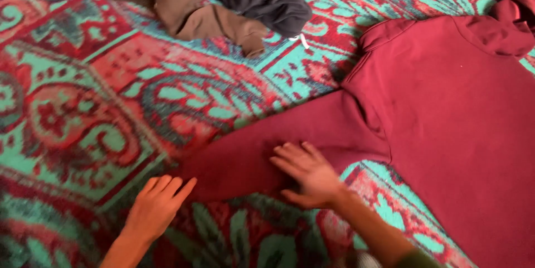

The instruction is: Folding a beige sweater and a maroon hoodie and placing them on a closet shelf.

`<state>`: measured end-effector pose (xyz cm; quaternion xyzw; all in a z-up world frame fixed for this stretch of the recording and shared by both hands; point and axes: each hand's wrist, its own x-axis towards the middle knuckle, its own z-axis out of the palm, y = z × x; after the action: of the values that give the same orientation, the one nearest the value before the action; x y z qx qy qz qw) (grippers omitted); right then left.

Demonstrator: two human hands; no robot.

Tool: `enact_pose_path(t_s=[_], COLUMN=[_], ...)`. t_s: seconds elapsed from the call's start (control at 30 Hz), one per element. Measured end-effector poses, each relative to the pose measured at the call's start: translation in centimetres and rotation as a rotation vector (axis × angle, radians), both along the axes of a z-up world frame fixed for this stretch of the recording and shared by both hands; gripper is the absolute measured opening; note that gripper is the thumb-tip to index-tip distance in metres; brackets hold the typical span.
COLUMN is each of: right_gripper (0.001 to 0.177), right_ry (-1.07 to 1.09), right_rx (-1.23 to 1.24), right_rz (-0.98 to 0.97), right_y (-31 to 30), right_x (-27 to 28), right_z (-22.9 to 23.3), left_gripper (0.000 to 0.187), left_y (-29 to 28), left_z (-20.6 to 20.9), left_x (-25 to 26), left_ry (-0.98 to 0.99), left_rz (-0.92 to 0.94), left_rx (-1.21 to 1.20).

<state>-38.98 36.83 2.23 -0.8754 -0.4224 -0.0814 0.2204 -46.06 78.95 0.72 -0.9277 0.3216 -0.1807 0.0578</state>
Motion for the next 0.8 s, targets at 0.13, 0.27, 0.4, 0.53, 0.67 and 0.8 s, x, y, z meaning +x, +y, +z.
enact_pose_path(t_s=[0.13,0.27,0.4,0.53,0.67,0.8], right_gripper=[0.075,0.049,0.049,0.056,0.062,0.050], right_ry=[-0.179,-0.196,-0.140,-0.033,0.036,0.014], right_rx=[-0.202,0.009,-0.023,-0.033,-0.046,0.044], right_rz=[-0.130,0.036,0.176,0.168,0.117,0.115], right_y=[3.9,4.8,5.7,6.2,6.8,6.7], right_x=[-2.1,-3.5,-4.4,-4.6,-4.8,-4.6], right_z=[-4.1,-4.1,-3.5,-1.4,-0.6,-1.6], left_gripper=[0.064,0.039,0.042,0.089,0.053,0.053], left_y=[0.5,1.5,2.9,-1.0,-7.5,-10.5], left_z=[-1.1,0.6,-0.1,5.6,6.8,2.0], left_x=[-0.9,-1.8,-4.1,-2.7,0.3,1.0], left_ry=[0.095,0.004,-0.020,0.885,0.514,0.590], left_rz=[0.049,-0.047,-0.051,0.313,0.200,-0.171], left_rx=[-0.001,-0.106,-0.043,0.071,-0.447,-0.481])
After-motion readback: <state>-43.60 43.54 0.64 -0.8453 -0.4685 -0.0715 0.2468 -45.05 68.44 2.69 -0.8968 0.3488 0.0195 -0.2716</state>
